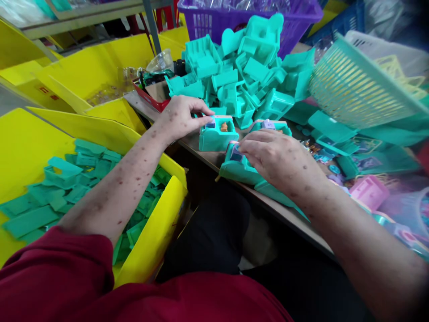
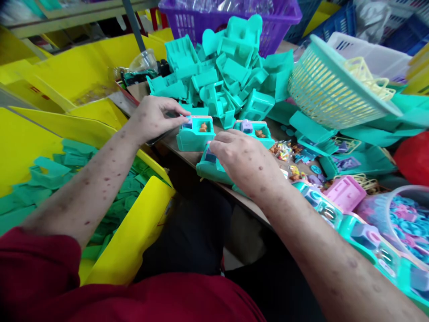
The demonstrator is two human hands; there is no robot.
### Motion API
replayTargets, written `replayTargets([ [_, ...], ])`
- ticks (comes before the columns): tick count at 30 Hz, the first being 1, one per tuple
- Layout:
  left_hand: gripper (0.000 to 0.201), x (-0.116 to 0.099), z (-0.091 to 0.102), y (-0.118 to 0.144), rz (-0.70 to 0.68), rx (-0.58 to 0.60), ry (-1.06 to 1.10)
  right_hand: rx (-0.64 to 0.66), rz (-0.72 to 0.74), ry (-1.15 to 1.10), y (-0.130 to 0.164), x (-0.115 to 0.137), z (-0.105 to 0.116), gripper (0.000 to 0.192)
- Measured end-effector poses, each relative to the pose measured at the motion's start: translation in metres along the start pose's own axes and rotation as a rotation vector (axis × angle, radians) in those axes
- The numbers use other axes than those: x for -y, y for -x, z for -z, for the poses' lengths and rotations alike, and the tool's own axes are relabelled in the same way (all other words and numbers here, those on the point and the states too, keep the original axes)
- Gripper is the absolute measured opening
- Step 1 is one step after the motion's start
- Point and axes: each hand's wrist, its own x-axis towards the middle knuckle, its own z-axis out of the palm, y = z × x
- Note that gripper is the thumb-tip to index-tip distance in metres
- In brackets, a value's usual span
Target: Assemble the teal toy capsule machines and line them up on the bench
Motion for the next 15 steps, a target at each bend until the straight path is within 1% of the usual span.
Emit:
replayTargets([
  [6,0.029,0.001,-0.002,-0.001,-0.015,-0.007,0.003,0.089,0.004,0.027,-0.007,0.002,0.006,0.026],
  [11,0.028,0.000,-0.002,-0.002,-0.015,-0.016,-0.014,0.078,-0.141,0.097,-0.013,0.014,0.003,0.024],
  [15,0.030,0.000,-0.004,-0.001,-0.017,-0.017,-0.010,0.090,-0.124,0.137,-0.019,0.020,0.001,0.025],
])
